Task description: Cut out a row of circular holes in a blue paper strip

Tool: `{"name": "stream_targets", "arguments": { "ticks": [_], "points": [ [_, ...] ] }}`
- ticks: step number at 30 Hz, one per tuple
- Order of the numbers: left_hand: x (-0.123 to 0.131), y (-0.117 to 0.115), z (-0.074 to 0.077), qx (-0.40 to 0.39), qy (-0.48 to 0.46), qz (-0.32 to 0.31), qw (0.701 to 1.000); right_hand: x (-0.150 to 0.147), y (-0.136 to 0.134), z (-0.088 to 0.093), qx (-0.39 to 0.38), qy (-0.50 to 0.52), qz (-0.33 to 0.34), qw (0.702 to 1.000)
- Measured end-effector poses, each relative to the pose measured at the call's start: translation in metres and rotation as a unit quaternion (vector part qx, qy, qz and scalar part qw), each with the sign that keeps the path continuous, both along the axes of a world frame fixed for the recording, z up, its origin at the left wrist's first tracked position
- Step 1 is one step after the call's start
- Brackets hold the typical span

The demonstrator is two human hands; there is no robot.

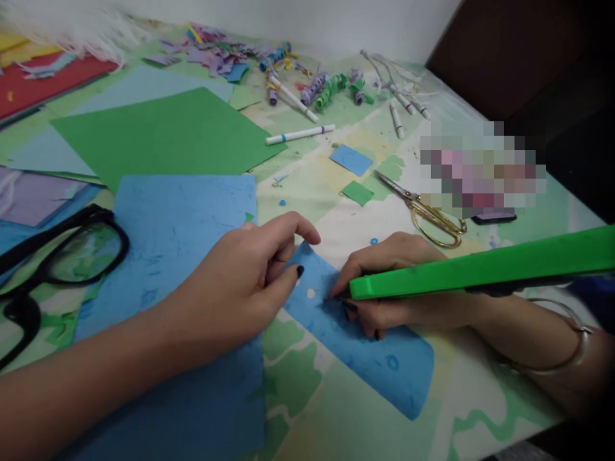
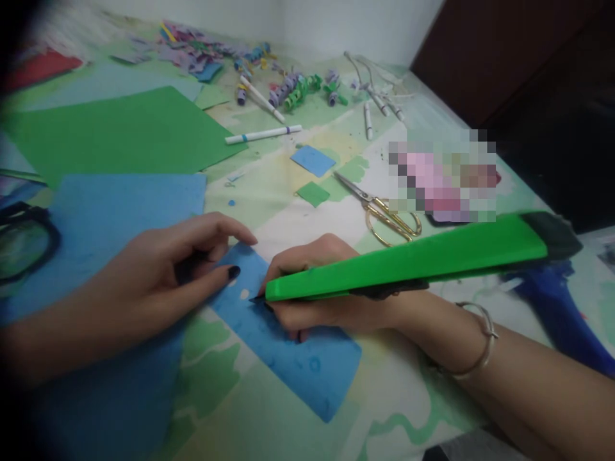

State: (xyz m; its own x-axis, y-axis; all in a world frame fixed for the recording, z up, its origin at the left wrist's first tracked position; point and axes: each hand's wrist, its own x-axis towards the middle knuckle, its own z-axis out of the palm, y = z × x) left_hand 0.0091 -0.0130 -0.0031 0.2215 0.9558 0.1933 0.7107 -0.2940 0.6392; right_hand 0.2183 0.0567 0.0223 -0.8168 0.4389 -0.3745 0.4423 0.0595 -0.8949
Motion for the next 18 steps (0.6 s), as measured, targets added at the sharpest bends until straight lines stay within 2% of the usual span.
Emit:
{"name": "stream_targets", "arguments": {
  "ticks": [4,11,18],
  "points": [
    [0.0019,0.0012,0.0039,-0.018,0.028,-0.026,0.999,0.0009,0.0011,0.0014,0.025,0.005,0.018,1.000],
    [0.0002,0.0007,0.0059,-0.020,0.015,-0.053,0.998,0.0009,0.0015,0.0013,0.038,0.005,0.017,0.999],
    [-0.0001,-0.0007,0.0021,-0.031,0.018,-0.044,0.998,0.0005,-0.0003,0.0011,0.099,-0.004,0.017,0.995]
  ]
}}
